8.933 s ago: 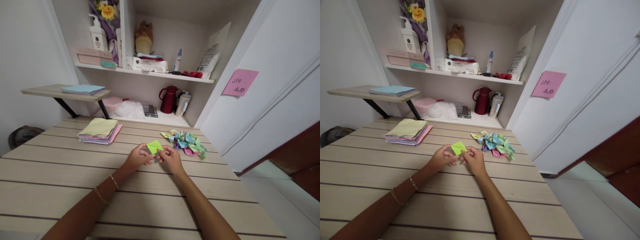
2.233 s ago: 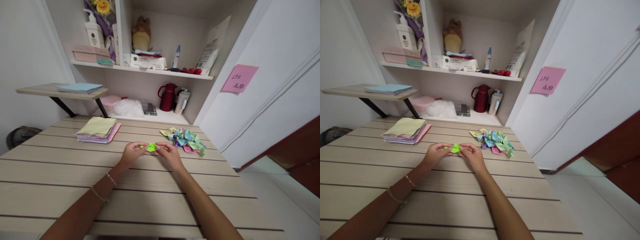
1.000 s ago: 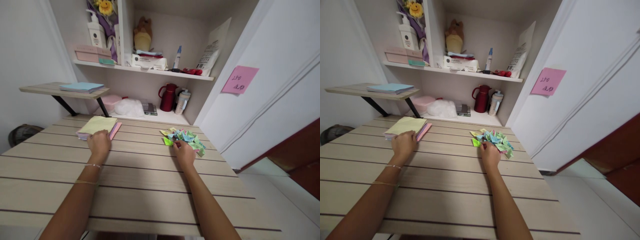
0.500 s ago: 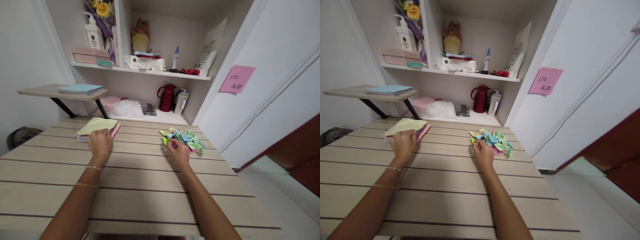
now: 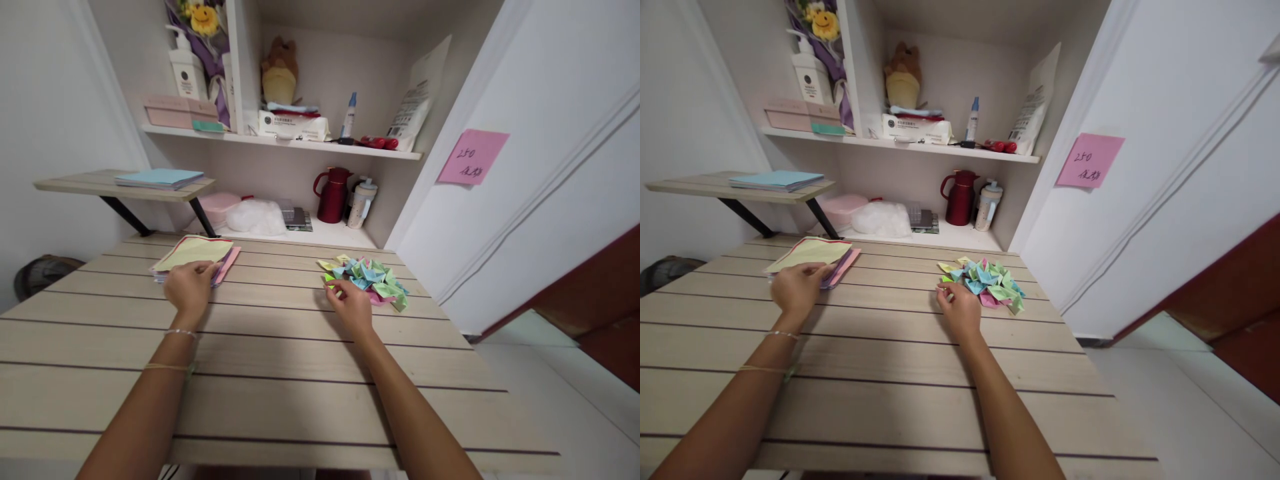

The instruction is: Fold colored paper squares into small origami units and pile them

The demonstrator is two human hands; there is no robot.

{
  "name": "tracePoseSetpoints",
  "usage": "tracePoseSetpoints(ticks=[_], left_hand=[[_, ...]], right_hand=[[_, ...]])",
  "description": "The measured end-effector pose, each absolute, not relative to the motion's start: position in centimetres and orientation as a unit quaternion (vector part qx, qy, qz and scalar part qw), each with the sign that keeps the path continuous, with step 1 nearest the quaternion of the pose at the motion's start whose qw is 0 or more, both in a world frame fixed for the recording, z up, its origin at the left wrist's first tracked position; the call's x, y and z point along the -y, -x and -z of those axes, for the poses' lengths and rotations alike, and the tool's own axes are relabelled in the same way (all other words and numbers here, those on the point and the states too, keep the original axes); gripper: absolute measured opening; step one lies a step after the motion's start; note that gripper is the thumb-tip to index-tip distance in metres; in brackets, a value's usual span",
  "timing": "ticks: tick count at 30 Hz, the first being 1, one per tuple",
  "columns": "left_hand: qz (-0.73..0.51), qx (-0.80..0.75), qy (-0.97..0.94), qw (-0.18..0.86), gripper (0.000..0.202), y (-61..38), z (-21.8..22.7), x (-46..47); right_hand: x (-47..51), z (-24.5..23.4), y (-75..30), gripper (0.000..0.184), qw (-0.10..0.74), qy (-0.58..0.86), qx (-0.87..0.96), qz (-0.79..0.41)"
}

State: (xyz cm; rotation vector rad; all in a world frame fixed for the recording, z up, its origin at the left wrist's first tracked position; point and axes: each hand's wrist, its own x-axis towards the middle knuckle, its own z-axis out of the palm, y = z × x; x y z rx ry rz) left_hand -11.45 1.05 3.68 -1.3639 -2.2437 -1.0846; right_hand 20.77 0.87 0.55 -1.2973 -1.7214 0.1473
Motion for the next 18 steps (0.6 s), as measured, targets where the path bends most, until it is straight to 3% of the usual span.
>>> tracePoseSetpoints(ticks=[5,11,15,18], left_hand=[[0.420,0.792,0.427,0.121,0.044,11.1,-4.2,-1.2],[0.503,0.624,0.580,0.146,0.026,7.7,-4.6,-0.1],[0.473,0.489,0.731,0.045,0.017,3.7,-3.2,1.3],[0.424,0.412,0.806,-0.026,0.017,1.4,-2.0,2.3]], right_hand=[[-0.9,-0.5,-20.7,0.028,0.464,0.534,0.702,-0.084],[-0.2,-1.0,-19.9,0.054,0.449,0.471,0.740,-0.173],[0.5,-0.9,-18.8,0.068,0.420,0.396,0.776,-0.253],[0.5,-0.4,-18.3,0.059,0.427,0.361,0.781,-0.278]])
